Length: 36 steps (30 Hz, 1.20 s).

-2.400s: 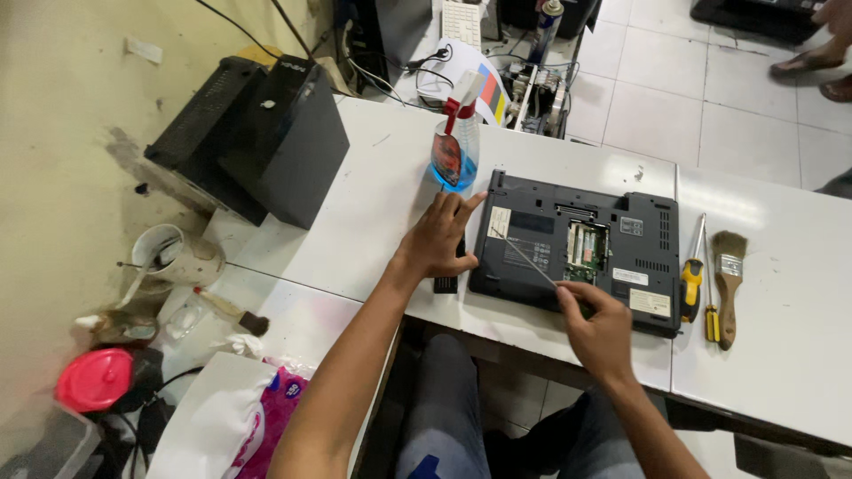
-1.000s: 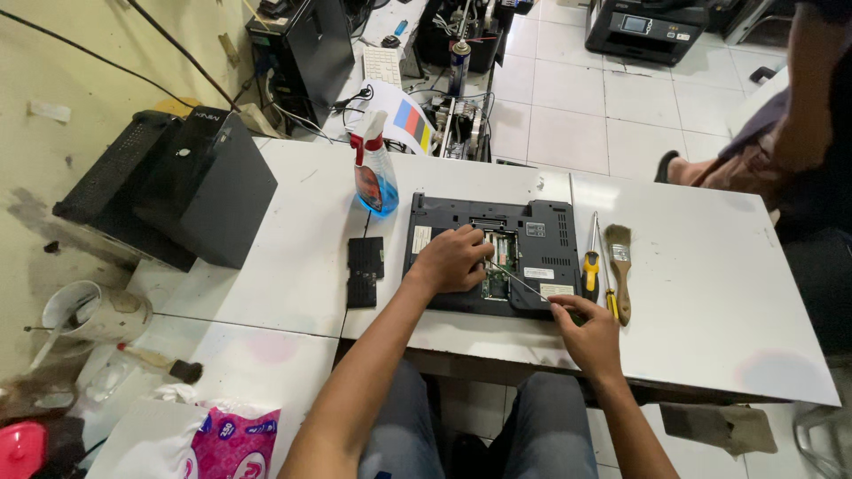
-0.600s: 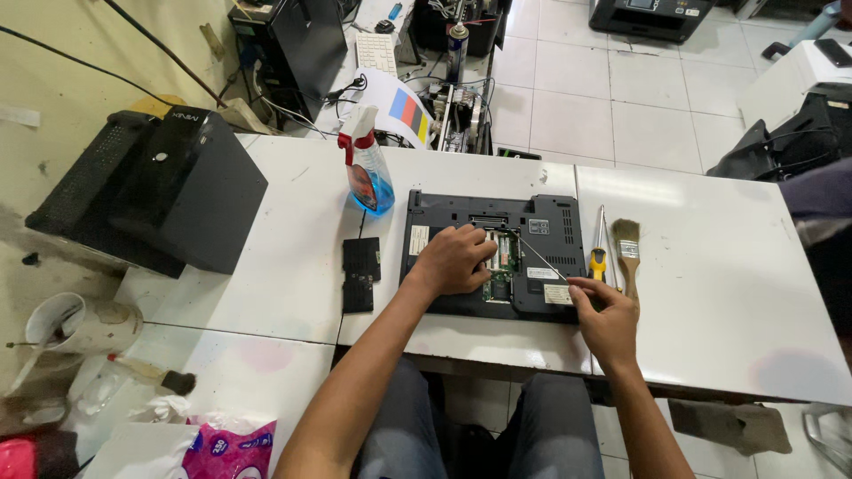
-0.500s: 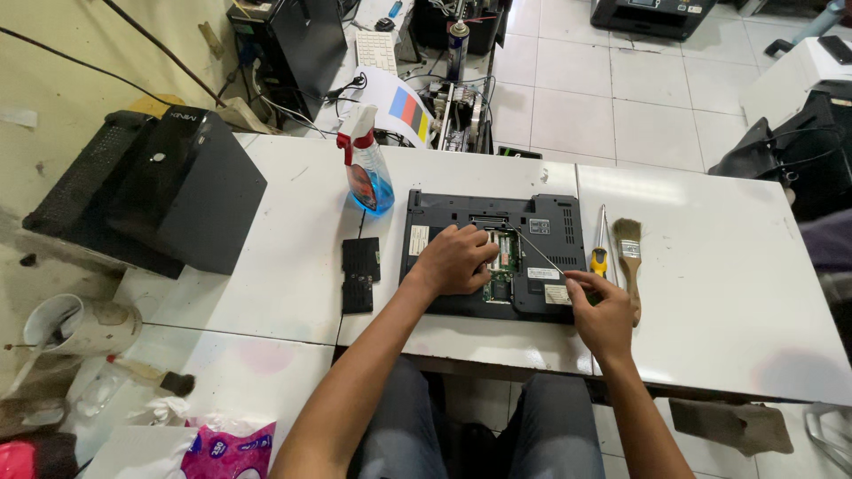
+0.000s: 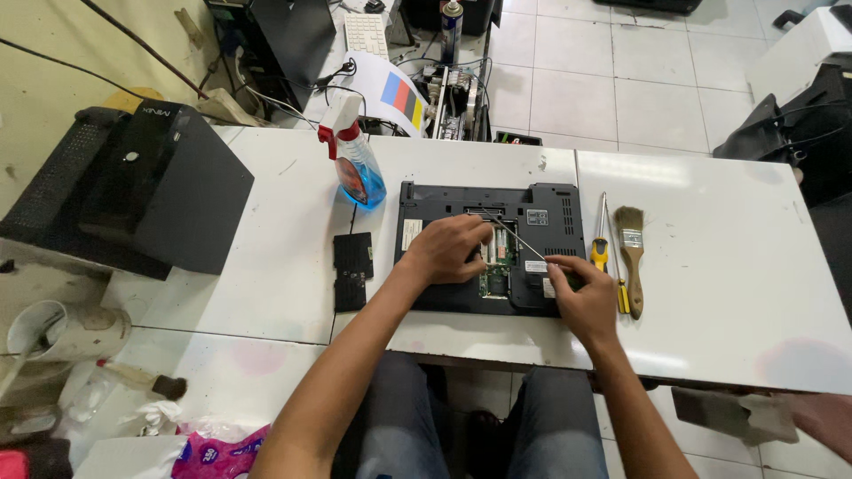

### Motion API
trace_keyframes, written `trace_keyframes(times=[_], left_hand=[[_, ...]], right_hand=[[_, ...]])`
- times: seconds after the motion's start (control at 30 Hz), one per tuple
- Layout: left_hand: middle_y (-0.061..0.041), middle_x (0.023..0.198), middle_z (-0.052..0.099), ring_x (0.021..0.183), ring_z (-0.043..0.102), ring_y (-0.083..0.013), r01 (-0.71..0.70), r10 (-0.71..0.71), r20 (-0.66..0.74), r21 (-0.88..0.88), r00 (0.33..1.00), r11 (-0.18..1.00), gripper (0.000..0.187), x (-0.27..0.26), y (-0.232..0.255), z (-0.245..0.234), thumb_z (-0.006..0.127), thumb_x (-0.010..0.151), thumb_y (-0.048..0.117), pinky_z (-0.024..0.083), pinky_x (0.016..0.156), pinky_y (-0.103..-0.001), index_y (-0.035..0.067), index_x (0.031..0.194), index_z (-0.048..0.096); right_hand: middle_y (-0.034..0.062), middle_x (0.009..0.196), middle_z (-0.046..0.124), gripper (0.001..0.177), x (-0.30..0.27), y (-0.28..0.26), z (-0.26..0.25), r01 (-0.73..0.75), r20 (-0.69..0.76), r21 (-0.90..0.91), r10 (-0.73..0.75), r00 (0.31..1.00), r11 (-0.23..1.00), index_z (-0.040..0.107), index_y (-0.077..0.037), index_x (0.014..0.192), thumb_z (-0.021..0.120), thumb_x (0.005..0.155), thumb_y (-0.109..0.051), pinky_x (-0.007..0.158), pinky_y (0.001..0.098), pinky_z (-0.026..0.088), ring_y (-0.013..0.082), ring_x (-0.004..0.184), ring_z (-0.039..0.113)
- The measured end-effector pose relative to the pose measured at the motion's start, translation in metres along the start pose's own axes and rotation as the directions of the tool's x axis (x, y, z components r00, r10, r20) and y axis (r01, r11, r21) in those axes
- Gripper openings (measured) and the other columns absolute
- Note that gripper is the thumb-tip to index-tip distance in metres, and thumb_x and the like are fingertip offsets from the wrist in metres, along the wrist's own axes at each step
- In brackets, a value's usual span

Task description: The person uses a screwdriver to remove screws from the back of a laptop. They then use a brush to clean the internal components and the exterior surface of the device.

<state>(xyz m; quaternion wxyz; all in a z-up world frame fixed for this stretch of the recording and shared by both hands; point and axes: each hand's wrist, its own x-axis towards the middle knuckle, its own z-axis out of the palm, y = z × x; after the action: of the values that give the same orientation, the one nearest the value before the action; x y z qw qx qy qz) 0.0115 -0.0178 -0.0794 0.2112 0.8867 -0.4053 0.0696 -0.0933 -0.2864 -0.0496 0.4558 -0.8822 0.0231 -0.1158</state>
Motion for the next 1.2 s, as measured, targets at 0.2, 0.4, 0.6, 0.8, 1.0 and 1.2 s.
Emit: trace_keyframes(times=[0.2,0.4,0.6,0.8,1.0,1.2], left_hand=[[0.001,0.082,0.053,0.076,0.067,-0.0226,0.234,-0.365,-0.205,-0.473,0.908,0.849,0.024,-0.021,-0.013,0.008,0.05,0.09,0.017,0.059,0.069,-0.041,0.021,0.112,0.061],[-0.009,0.084,0.052,0.071,0.051,-0.0274,0.156,-0.287,-0.278,-0.413,0.917,0.897,0.015,-0.021,0.01,-0.013,0.052,0.087,0.004,0.039,0.062,-0.044,0.008,0.1,0.059],[-0.01,0.09,0.054,0.072,0.052,-0.0286,0.126,-0.247,-0.253,-0.416,0.935,0.901,0.013,-0.022,0.005,-0.008,0.052,0.091,0.009,0.045,0.066,-0.046,0.007,0.099,0.061],[-0.007,0.088,0.056,0.086,0.066,-0.0274,0.202,-0.262,-0.108,-0.388,0.959,0.899,0.025,-0.021,0.003,-0.01,0.048,0.099,0.016,0.065,0.08,-0.049,0.012,0.111,0.07],[-0.014,0.104,0.071,0.104,0.069,-0.0317,0.184,-0.239,-0.05,-0.496,0.97,0.849,0.031,-0.022,0.018,-0.037,0.058,0.097,0.014,0.062,0.098,-0.058,0.007,0.121,0.075],[-0.016,0.088,0.071,0.083,0.071,-0.0345,0.17,-0.205,0.021,-0.645,0.978,0.745,0.021,-0.028,-0.007,-0.004,0.061,0.109,0.018,0.063,0.073,-0.057,0.013,0.119,0.077]], right_hand=[[0.023,0.084,0.08,0.014,0.012,-0.064,-0.053,0.125,0.268,-0.212,-0.066,0.961,0.969,0.088,-0.009,0.106,0.08,0.097,-0.016,0.083,0.0461,0.061,0.0381,0.072,0.077],[0.0034,0.093,0.086,0.013,0.048,-0.075,-0.068,0.35,0.467,-0.347,-0.163,0.869,0.87,0.09,-0.015,0.099,0.081,0.09,-0.019,0.075,0.0323,0.061,0.0162,0.075,0.079],[0.0056,0.11,0.086,0.022,0.068,-0.137,-0.06,0.329,0.607,-0.52,0.07,0.792,0.788,0.087,-0.015,0.112,0.076,0.094,-0.018,0.088,0.037,0.068,0.0213,0.094,0.083],[0.0162,0.09,0.081,0.02,0.086,-0.215,-0.025,0.585,0.71,-0.642,0.096,0.698,0.496,0.085,-0.009,0.112,0.074,0.097,-0.017,0.073,0.0355,0.069,0.0288,0.073,0.082],[0.0162,0.074,0.075,0.016,0.111,-0.208,0.013,0.572,0.687,-0.7,0.185,0.702,0.428,0.083,-0.007,0.102,0.081,0.09,-0.017,0.059,0.0398,0.066,0.0305,0.06,0.078],[0.0075,0.066,0.07,0.018,0.099,-0.234,0.032,0.937,0.938,-0.343,-0.023,0.345,0.075,0.077,-0.011,0.088,0.068,0.102,-0.016,0.069,0.0379,0.068,0.0215,0.06,0.074]])
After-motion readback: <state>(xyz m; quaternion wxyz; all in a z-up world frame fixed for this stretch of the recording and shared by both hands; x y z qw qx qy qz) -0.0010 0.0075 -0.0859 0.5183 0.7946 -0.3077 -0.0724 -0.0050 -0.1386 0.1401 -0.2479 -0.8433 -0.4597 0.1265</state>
